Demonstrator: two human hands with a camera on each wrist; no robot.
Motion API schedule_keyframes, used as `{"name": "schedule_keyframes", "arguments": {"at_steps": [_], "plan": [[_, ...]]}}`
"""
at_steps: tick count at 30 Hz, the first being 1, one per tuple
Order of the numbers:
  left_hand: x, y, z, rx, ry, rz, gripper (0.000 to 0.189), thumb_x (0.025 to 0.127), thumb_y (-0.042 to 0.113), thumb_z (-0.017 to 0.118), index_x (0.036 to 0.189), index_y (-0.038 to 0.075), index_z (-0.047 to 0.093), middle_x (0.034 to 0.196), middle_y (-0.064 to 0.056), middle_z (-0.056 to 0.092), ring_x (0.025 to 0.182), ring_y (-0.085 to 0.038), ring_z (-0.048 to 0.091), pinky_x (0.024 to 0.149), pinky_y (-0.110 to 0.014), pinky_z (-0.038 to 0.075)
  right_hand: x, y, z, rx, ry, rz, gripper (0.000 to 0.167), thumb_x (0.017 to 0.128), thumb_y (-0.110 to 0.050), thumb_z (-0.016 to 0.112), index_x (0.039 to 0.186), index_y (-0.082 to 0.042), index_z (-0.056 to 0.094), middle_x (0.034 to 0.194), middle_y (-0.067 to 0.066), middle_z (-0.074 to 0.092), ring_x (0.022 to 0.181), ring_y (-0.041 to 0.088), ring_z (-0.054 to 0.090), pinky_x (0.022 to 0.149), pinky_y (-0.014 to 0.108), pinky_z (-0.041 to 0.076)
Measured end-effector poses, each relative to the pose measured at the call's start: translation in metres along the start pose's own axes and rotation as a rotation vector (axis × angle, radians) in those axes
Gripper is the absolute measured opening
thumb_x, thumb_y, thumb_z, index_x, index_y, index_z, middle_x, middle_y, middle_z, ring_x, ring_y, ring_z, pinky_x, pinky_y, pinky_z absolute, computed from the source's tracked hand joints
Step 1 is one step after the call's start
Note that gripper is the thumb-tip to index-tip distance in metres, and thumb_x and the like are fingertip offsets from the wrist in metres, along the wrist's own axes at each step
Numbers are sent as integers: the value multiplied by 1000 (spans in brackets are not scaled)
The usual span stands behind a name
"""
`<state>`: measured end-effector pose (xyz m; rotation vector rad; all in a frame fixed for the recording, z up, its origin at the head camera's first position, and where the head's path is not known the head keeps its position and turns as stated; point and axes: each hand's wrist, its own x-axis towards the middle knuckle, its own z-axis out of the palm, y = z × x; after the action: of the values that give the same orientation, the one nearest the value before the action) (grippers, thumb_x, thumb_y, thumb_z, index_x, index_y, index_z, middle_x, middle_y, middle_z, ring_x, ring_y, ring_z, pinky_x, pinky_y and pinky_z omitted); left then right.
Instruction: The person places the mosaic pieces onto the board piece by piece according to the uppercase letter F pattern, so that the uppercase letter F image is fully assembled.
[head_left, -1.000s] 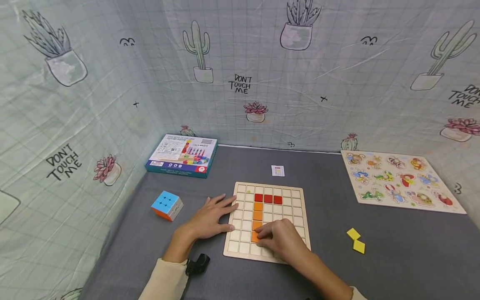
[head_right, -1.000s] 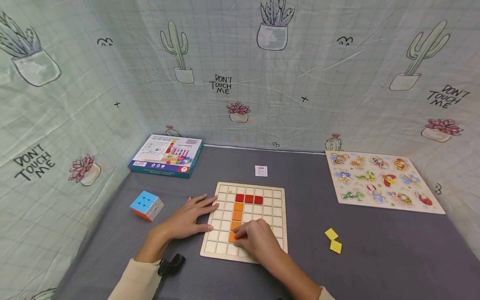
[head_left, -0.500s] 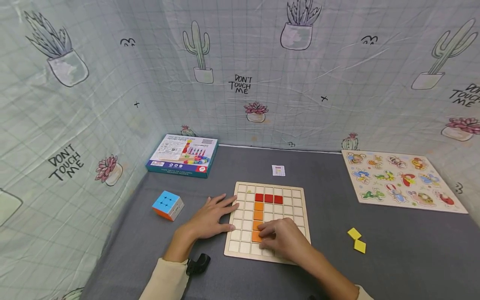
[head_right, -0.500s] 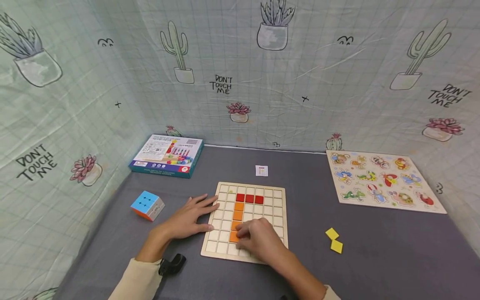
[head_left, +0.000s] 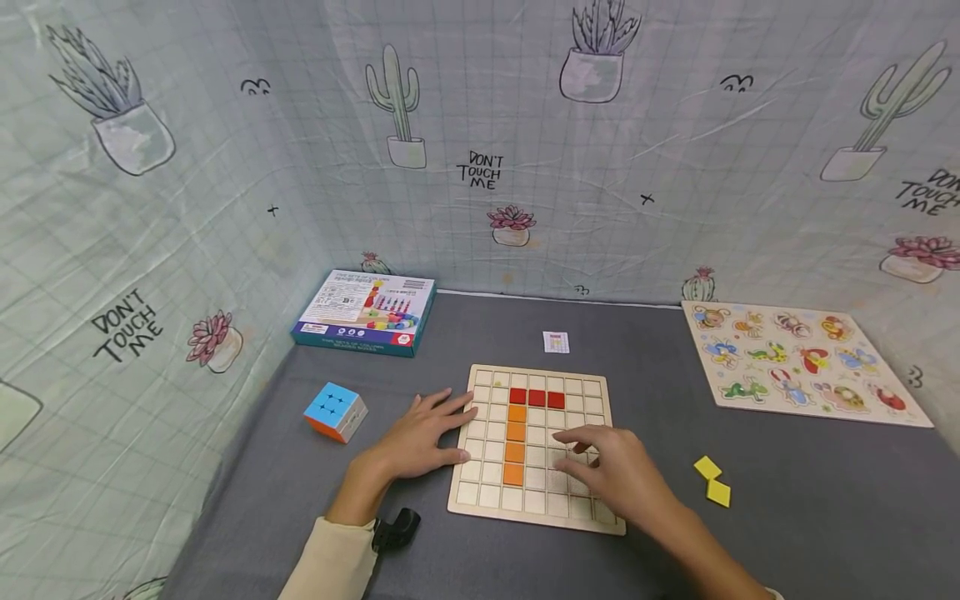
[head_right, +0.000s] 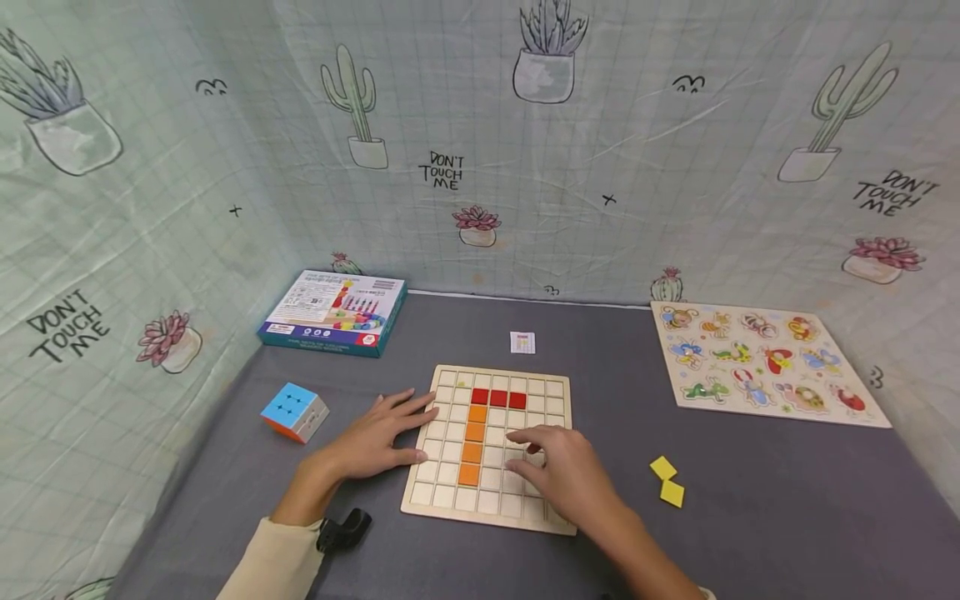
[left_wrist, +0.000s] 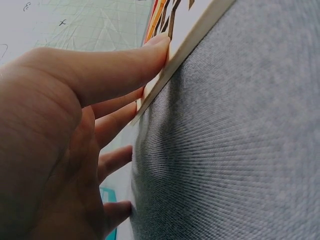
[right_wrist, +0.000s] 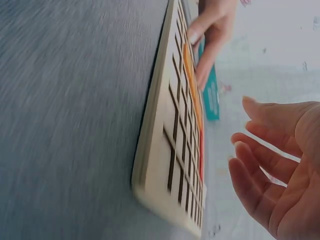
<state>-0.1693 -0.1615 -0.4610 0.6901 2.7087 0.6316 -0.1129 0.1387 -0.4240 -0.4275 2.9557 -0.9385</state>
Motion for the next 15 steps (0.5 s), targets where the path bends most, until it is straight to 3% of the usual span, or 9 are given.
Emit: {"name": "schedule_keyframes", "arguments": {"at_steps": [7, 15], "plan": [[0, -1, 0, -1, 1, 7, 67, 94, 41, 71, 153, 20, 49, 168, 0, 35, 159, -38, 23, 124, -73, 11, -10, 26, -17, -64, 60, 55, 30, 82, -22, 85, 111, -16, 80, 95, -1, 77, 70, 4, 58, 59, 20, 46], [1, -1, 1, 0, 2, 3, 67, 93, 42, 71, 153, 21, 49, 168, 0, 36, 159, -38, 23, 124, -73, 11, -26, 63, -29, -145, 124, 71, 29, 80, -25, 86, 108, -19, 80, 98, -1, 77, 83, 12, 63, 68, 30, 50]]}}
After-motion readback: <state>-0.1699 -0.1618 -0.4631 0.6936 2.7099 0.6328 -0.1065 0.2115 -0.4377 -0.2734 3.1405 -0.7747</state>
